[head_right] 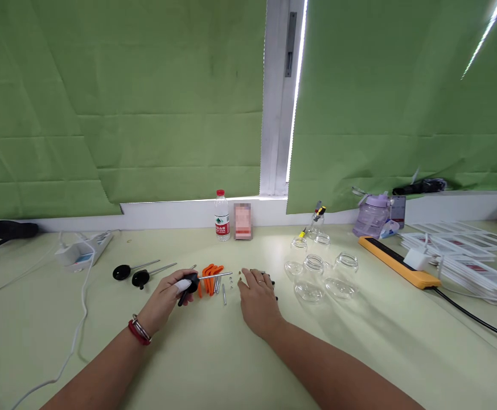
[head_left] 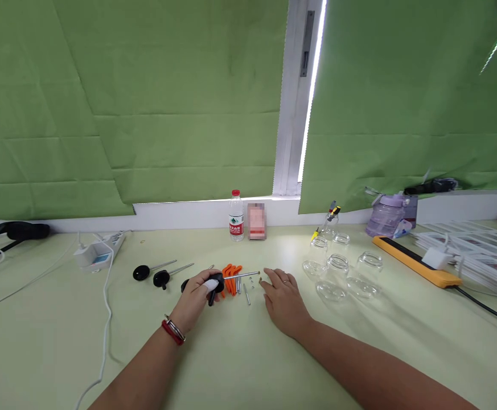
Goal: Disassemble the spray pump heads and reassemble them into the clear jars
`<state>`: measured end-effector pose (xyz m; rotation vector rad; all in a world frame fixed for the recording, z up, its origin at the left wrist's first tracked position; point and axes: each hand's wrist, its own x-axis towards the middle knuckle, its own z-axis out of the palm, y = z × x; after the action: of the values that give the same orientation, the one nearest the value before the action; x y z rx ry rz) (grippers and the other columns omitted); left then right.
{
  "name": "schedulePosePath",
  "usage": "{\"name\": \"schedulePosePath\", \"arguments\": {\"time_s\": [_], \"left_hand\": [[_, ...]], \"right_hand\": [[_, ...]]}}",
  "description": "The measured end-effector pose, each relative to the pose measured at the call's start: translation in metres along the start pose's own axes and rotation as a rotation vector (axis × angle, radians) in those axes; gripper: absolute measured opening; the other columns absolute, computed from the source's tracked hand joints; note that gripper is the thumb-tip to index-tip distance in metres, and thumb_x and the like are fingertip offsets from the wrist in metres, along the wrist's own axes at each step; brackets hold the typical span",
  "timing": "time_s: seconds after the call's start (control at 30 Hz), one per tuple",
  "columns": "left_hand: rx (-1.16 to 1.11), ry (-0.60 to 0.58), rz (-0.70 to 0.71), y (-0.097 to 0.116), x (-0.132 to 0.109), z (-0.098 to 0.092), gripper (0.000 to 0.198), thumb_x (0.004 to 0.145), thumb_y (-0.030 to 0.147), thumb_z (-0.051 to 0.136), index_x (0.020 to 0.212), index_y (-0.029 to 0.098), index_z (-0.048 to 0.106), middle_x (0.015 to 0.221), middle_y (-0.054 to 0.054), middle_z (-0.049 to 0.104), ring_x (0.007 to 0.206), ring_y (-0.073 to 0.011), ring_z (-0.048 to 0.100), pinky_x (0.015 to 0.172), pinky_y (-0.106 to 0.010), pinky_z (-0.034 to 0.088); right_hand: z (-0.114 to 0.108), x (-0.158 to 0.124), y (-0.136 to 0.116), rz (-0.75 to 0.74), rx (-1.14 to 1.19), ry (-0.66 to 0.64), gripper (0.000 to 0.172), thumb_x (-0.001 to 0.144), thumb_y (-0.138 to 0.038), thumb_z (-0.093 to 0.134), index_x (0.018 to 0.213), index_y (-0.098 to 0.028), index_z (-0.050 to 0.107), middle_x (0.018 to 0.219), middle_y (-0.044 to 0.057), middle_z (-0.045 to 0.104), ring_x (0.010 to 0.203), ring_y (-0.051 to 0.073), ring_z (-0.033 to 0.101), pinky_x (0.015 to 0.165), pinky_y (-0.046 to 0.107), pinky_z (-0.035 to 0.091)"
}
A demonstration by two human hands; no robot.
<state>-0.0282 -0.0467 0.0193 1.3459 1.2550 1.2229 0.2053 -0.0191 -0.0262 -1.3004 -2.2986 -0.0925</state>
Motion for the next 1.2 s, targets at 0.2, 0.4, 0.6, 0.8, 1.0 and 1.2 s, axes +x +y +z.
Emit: {"name": "schedulePosePath", "arguments": {"time_s": [0.2, 0.4, 0.6, 0.8, 1.0, 1.2], "left_hand": [[-0.203, -0.005, -0.132, -0.007, 0.007, -0.008, 0.034, 0.072, 0.027, 0.053, 0.103, 0.014, 0.054, 0.062, -0.002, 0.064, 0.057, -0.0189, 0.062, 0.052, -0.028, 0.043], [-0.31, -0.011, -0.132, 0.001, 0.004, -0.005, 0.031, 0.07, 0.027, 0.057, 0.099, 0.014, 0.054, 0.071, -0.004, 0.065, 0.062, -0.0212, 0.064, 0.054, -0.029, 0.045], [-0.4, -0.133, -0.161, 0.0, 0.001, -0.002, 0.03, 0.072, 0.023, 0.058, 0.101, 0.013, 0.055, 0.086, -0.01, 0.065, 0.07, -0.0229, 0.065, 0.061, -0.034, 0.048], [-0.344, -0.343, -0.261, 0.001, -0.006, 0.005, 0.039, 0.068, 0.014, 0.055, 0.106, 0.015, 0.058, 0.09, -0.007, 0.063, 0.071, -0.0237, 0.065, 0.064, -0.036, 0.049], [-0.151, -0.44, -0.34, -0.001, -0.01, 0.012, 0.034, 0.067, 0.02, 0.057, 0.1, 0.014, 0.062, 0.076, -0.003, 0.061, 0.064, -0.0199, 0.064, 0.06, -0.032, 0.048], [0.002, -0.413, -0.371, -0.007, -0.008, 0.013, 0.038, 0.07, 0.025, 0.055, 0.106, 0.017, 0.058, 0.072, 0.0, 0.058, 0.053, -0.0143, 0.06, 0.039, -0.02, 0.034]], "right_hand": [[0.007, 0.014, 0.002, 0.051, -0.111, -0.076, 0.032, 0.085, -0.024, 0.044, 0.111, -0.023, 0.062, 0.145, 0.006, 0.033, 0.132, 0.032, 0.024, 0.106, 0.05, 0.009], [0.003, 0.006, 0.002, -0.037, -0.076, -0.058, 0.024, 0.086, -0.022, 0.046, 0.095, -0.026, 0.068, 0.141, 0.001, 0.041, 0.13, 0.029, 0.028, 0.105, 0.047, 0.01], [-0.008, -0.013, -0.003, -0.085, 0.091, -0.075, 0.025, 0.087, -0.016, 0.045, 0.075, -0.022, 0.066, 0.101, 0.004, 0.064, 0.098, 0.021, 0.051, 0.089, 0.038, 0.032], [-0.019, -0.04, -0.001, -0.044, 0.313, -0.204, 0.018, 0.084, -0.015, 0.043, 0.077, -0.019, 0.059, 0.083, 0.004, 0.06, 0.076, 0.016, 0.053, 0.068, 0.027, 0.039], [-0.025, -0.033, 0.008, 0.308, 0.758, -0.24, 0.008, 0.078, -0.02, 0.051, 0.075, -0.018, 0.057, 0.07, 0.001, 0.057, 0.062, 0.012, 0.05, 0.057, 0.023, 0.038], [-0.027, -0.027, 0.018, 0.688, 1.241, -0.306, 0.011, 0.074, -0.026, 0.056, 0.075, -0.017, 0.052, 0.071, 0.002, 0.062, 0.046, 0.006, 0.044, 0.041, 0.019, 0.027]]}}
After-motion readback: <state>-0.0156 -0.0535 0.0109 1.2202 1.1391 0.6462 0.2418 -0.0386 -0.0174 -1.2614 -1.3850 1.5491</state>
